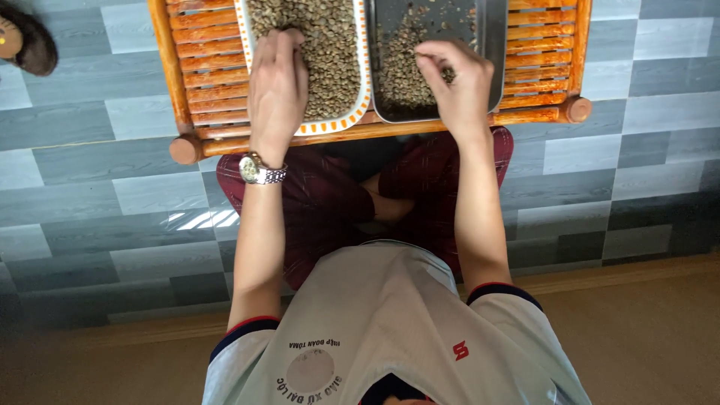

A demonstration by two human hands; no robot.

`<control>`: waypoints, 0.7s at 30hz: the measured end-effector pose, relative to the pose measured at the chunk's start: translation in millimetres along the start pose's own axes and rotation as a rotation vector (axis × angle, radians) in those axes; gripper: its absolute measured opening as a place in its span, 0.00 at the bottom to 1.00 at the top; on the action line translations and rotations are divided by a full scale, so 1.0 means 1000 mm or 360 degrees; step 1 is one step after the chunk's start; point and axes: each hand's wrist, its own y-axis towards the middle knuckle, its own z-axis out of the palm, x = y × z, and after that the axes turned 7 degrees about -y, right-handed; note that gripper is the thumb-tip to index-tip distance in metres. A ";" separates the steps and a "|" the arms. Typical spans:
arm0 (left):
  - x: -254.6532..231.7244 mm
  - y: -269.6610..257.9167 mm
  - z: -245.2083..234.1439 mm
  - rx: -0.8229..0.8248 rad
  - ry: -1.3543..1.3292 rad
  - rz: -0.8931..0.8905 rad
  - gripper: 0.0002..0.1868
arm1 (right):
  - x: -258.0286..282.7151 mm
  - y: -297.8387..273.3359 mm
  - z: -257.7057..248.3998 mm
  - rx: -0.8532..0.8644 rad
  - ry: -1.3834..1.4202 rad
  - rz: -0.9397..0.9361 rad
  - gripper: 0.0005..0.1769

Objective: Manually sorting green coffee beans by picking them from a white tray and placing them into a metal tray.

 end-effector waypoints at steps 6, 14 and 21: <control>-0.007 0.003 -0.006 0.0050 -0.0064 0.0066 0.11 | -0.004 -0.004 -0.015 -0.0028 0.0099 0.0087 0.13; -0.009 0.004 -0.005 0.0069 -0.0063 0.0102 0.11 | -0.006 -0.005 -0.015 0.0031 0.0198 0.0100 0.15; -0.006 0.003 -0.001 0.0064 -0.0039 0.0136 0.11 | -0.008 -0.006 -0.014 0.0065 0.0106 0.0046 0.15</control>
